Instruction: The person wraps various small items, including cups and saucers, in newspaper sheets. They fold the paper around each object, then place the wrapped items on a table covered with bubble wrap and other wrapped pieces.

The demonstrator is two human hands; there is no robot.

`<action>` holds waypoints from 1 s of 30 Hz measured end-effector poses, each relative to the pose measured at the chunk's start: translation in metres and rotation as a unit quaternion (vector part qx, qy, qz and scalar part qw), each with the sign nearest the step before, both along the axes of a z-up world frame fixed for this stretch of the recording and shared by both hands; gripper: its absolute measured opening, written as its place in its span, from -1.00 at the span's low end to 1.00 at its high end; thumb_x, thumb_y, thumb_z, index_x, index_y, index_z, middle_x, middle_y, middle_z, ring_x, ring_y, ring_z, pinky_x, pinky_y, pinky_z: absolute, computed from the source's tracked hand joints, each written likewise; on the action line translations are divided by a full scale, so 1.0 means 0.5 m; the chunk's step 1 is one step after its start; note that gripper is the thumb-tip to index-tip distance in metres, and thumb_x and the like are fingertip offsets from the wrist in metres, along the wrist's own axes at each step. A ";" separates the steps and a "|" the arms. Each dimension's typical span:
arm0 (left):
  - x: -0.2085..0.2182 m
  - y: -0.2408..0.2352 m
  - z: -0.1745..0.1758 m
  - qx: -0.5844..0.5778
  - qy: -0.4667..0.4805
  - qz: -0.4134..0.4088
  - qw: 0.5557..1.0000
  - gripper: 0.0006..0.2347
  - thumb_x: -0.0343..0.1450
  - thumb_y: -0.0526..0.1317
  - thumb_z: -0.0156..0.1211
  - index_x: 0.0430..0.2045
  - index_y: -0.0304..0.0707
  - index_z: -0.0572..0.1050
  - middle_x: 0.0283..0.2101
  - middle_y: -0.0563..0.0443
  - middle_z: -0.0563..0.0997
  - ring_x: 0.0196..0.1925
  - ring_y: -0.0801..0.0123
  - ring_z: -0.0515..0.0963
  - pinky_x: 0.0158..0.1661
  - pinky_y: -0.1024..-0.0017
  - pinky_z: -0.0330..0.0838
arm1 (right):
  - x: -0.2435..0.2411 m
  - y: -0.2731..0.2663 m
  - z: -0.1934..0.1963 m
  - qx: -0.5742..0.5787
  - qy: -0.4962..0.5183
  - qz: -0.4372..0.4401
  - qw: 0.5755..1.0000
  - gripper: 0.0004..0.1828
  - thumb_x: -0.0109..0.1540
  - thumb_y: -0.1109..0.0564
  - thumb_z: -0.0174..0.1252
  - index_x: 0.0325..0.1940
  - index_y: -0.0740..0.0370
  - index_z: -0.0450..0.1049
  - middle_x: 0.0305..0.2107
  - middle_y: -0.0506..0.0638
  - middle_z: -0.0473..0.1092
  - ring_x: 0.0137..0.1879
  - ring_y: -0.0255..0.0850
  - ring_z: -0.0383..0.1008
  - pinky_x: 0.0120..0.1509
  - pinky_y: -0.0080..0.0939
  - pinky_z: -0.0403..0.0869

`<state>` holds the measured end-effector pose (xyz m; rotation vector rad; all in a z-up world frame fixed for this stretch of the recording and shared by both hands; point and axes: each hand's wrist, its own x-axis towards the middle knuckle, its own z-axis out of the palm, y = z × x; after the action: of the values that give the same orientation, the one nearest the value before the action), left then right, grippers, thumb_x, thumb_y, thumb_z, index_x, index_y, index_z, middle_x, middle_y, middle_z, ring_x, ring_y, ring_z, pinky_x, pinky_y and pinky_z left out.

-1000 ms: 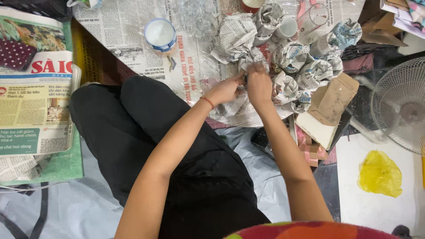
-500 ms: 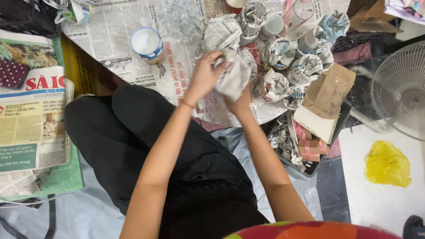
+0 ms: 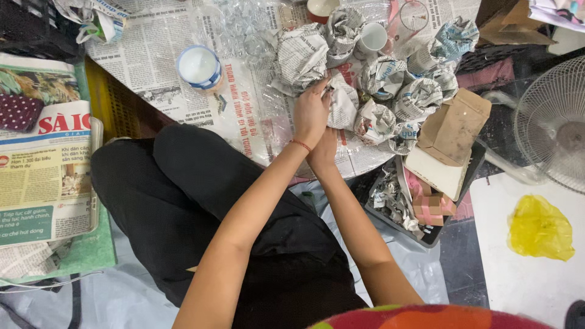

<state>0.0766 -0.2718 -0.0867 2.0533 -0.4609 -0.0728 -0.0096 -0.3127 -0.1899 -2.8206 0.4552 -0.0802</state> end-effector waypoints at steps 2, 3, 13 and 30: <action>0.004 -0.004 -0.029 -0.027 0.024 0.025 0.999 -0.72 0.37 -0.28 0.28 -0.04 -0.29 0.60 -0.13 -0.24 0.68 -0.14 0.00 0.70 -0.11 0.22 0.57 | -0.028 0.010 0.028 0.023 -0.070 0.018 0.997 -0.39 0.23 0.04 0.15 0.32 0.39 0.34 0.09 0.30 0.38 0.23 0.25 0.31 0.34 0.20 0.23; 0.006 -0.007 -0.041 -0.041 0.037 0.038 0.998 -0.74 0.36 -0.27 0.31 -0.08 -0.30 0.61 -0.12 -0.25 0.68 -0.13 0.00 0.70 -0.11 0.23 0.57 | -0.036 0.013 0.046 0.007 -0.075 0.025 0.997 -0.42 0.23 0.08 0.15 0.29 0.41 0.35 0.07 0.31 0.38 0.23 0.26 0.32 0.36 0.21 0.23; -0.003 -0.013 -0.094 -0.061 0.041 0.102 0.992 -0.76 0.37 -0.27 0.31 -0.11 -0.35 0.60 -0.28 -0.33 0.64 -0.26 -0.09 0.62 -0.16 0.13 0.47 | -0.086 0.051 0.300 0.114 -0.015 -0.116 0.987 -0.77 0.34 0.17 0.15 0.08 0.21 0.48 0.05 0.09 0.49 0.29 0.02 0.44 0.44 -0.01 0.41; -0.074 0.010 -0.132 -0.066 -0.072 0.094 0.991 -0.61 0.44 -0.24 0.18 0.19 -0.36 0.45 0.22 -0.28 0.46 0.27 -0.14 0.42 0.27 0.11 0.27 | 0.006 -0.045 0.144 -0.107 -0.087 0.024 0.990 -0.48 0.31 0.14 -0.03 0.33 0.44 0.34 0.33 0.36 0.24 0.48 0.26 0.18 0.56 0.12 0.14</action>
<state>0.0394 -0.2666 -0.1530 1.9686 -0.3489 0.2146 -0.0067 -0.3353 -0.1181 -2.9973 0.3585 -0.3831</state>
